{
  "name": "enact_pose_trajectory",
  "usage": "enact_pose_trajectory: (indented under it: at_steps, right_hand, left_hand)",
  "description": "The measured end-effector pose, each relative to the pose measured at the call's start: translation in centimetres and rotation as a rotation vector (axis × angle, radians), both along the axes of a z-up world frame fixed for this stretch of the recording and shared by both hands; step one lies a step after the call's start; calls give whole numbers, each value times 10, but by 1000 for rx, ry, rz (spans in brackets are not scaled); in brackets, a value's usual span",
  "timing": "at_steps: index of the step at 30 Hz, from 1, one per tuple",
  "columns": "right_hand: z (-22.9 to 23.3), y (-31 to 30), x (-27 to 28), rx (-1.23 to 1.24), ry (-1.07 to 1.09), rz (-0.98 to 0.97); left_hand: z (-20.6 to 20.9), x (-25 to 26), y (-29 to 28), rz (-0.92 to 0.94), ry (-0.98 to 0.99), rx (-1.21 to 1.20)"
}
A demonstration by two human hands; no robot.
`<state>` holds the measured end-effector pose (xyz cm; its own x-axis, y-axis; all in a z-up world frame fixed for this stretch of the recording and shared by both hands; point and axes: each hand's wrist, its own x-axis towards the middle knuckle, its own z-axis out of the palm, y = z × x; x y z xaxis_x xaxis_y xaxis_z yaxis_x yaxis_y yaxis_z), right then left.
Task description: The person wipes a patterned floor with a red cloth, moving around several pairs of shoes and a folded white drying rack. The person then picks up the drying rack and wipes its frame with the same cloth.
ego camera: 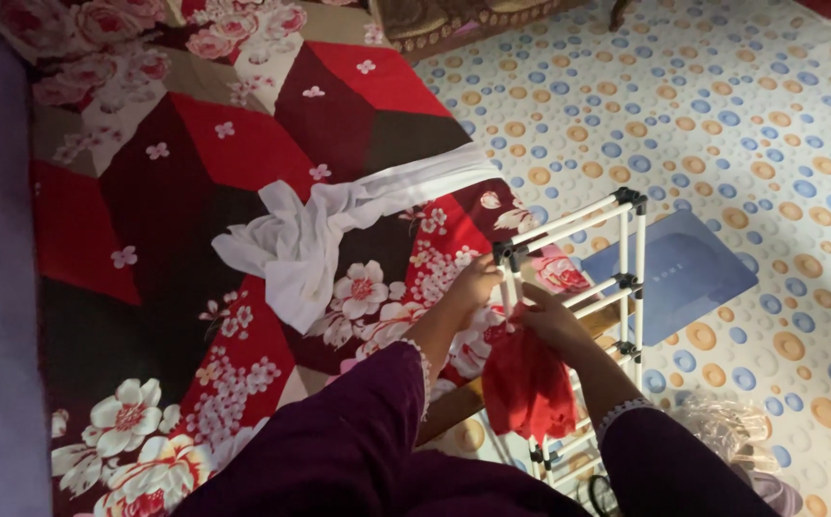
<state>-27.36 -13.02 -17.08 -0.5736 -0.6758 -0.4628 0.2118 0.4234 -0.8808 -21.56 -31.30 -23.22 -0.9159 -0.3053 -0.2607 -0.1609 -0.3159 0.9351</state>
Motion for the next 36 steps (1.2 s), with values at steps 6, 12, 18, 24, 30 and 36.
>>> enact_pose_trajectory:
  at_steps: [6,12,18,24,30,36]
  right_hand:
    - [-6,-1,-11,134,168,22]
    - [-36,-10,-23,46,123,36]
    - [-35,-15,-24,165,150,-54]
    - [-42,-14,-20,78,226,-180]
    - [-36,1,-13,184,479,-283]
    - [-7,34,9,183,661,-467]
  left_hand:
    - [-7,15,-8,-76,384,-1051]
    - [30,21,7,143,-61,277]
    - [60,40,6,-87,195,-1034]
    - [36,4,29,141,95,165]
    - [35,-27,27,207,-196,-109]
    - [-3,-55,7,269,-258,-36]
